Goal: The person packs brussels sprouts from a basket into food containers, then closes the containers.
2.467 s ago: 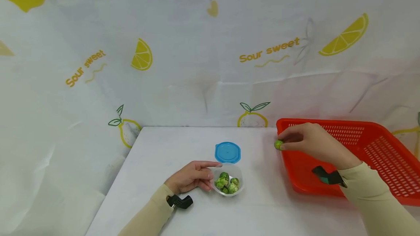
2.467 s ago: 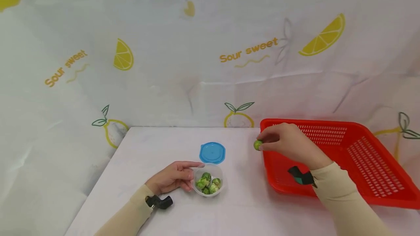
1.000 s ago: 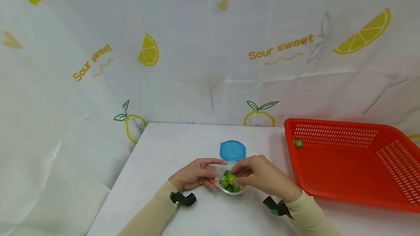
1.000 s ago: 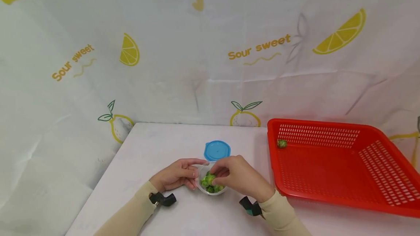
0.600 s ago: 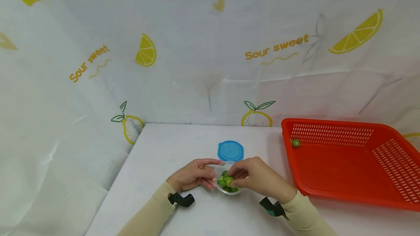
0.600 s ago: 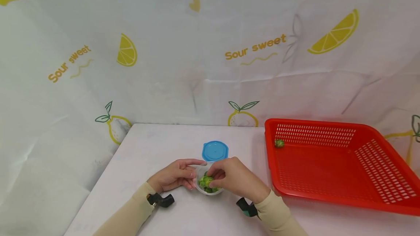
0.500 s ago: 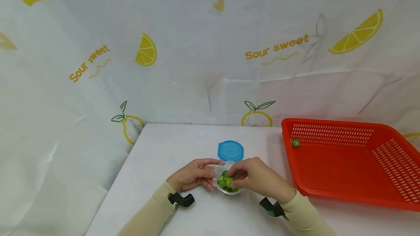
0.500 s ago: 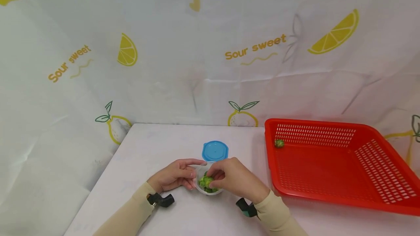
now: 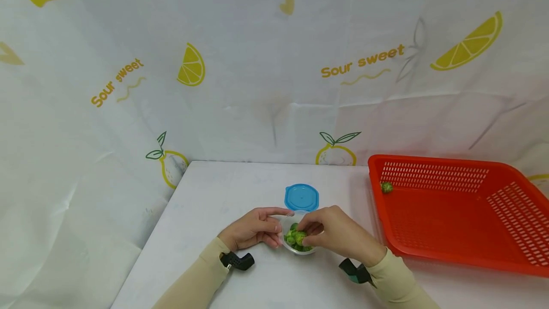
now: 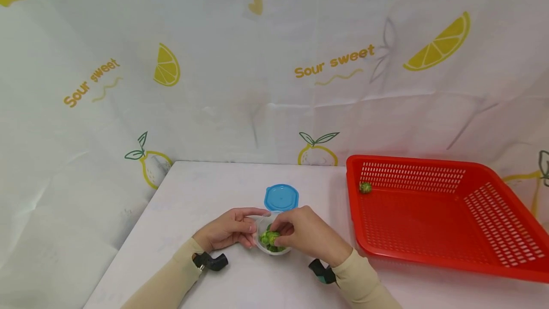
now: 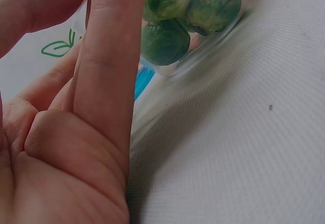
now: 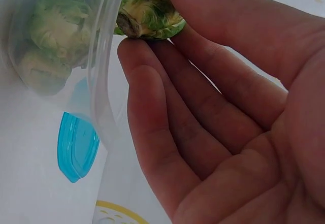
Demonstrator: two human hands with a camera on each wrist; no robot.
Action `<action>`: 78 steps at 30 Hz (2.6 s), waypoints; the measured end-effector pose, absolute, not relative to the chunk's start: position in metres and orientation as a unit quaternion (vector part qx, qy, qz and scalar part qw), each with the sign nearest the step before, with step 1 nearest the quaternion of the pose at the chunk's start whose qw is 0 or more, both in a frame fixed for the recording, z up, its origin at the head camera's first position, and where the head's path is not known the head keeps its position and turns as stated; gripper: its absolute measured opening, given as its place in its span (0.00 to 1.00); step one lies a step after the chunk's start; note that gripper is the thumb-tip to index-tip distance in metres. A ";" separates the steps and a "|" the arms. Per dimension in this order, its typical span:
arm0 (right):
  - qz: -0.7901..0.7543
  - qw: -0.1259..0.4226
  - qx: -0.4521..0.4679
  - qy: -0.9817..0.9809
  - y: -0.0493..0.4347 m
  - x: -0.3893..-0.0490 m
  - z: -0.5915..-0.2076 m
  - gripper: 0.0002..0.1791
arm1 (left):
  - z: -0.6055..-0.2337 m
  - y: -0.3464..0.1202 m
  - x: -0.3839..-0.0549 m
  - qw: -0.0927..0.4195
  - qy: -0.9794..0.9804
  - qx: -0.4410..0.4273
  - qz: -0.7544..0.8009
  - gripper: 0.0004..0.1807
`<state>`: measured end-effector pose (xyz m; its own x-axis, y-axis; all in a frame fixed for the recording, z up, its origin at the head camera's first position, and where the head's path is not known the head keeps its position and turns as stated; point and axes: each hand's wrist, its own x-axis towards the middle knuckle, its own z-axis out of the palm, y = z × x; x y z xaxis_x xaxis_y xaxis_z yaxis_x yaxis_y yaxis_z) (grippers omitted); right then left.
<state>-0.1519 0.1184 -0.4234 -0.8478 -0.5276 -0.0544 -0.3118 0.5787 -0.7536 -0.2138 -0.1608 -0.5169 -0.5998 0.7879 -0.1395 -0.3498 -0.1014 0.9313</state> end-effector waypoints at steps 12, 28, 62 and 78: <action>-0.373 0.116 -0.219 0.894 0.121 -0.153 -0.421 0.11 | -0.517 -0.161 -0.214 0.401 0.533 0.204 0.716 0.33; -0.357 0.086 -0.213 0.906 0.127 -0.156 -0.422 0.09 | -0.516 -0.161 -0.215 0.408 0.536 0.196 0.712 0.31; -0.278 0.112 -0.072 0.951 0.334 -0.233 -0.396 0.19 | -0.519 -0.161 -0.209 0.403 0.528 0.199 0.721 0.31; -0.262 0.140 -0.053 0.954 0.346 -0.253 -0.419 0.19 | -0.517 -0.160 -0.210 0.400 0.534 0.193 0.719 0.32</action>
